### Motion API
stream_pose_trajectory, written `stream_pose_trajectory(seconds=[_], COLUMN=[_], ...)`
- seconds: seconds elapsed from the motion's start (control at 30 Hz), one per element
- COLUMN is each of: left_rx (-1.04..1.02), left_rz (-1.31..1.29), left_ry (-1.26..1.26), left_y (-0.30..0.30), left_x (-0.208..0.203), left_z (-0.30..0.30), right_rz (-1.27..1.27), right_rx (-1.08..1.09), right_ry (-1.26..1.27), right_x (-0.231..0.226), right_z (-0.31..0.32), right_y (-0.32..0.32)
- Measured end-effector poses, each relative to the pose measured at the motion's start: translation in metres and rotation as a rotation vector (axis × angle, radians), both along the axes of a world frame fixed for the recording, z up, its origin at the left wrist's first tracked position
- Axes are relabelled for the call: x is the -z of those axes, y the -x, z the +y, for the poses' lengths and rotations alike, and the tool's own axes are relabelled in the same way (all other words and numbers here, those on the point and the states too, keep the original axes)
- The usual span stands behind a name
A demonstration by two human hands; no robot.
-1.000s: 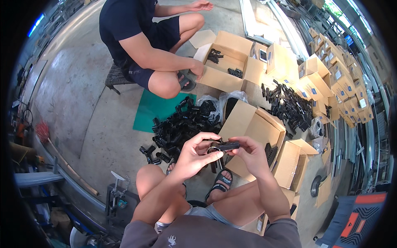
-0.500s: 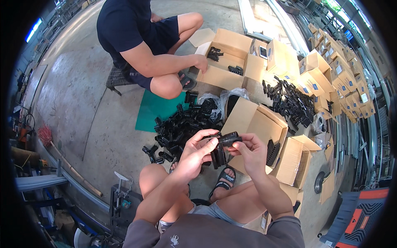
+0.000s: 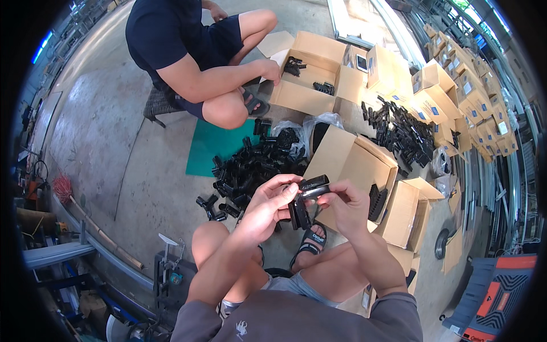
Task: The person picks up black plastic T-shaped connectors from a pile on the floor, rotates them by hand, and places them into different cardboard boxes.
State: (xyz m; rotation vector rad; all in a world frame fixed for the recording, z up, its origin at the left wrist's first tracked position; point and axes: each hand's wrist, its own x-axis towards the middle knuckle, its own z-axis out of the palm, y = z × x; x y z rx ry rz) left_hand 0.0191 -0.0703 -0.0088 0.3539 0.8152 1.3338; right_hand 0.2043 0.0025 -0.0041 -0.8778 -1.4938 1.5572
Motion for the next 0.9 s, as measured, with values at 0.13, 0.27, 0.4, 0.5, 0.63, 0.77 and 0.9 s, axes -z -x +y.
stream_pose_trajectory(seconds=[0.13,0.27,0.4,0.5,0.63,0.77,0.9], left_rx=[-0.016,-0.027,-0.023,-0.02,-0.036,-0.034,-0.026], left_rz=[-0.04,-0.032,-0.019,-0.023,-0.014,-0.015,0.005], left_ry=[0.026,0.047,0.052,0.065,0.076,0.072,0.052], left_y=[0.002,0.001,0.0,-0.001,-0.004,-0.002,-0.002], left_x=[-0.003,0.0,-0.003,-0.004,-0.007,-0.003,-0.002], left_z=[0.001,0.001,0.002,0.002,0.002,0.002,0.002], right_rz=[0.002,-0.065,-0.06,-0.049,-0.068,-0.068,-0.052], right_rx=[0.019,0.007,0.005,0.005,-0.005,0.004,0.017], right_ry=[-0.013,-0.015,-0.004,0.015,0.042,0.038,0.067], right_x=[-0.008,-0.011,-0.009,-0.014,-0.012,-0.011,-0.012], right_z=[0.002,0.005,0.006,0.005,0.007,0.006,0.006], right_y=[0.001,0.003,0.003,0.006,0.005,0.005,0.008])
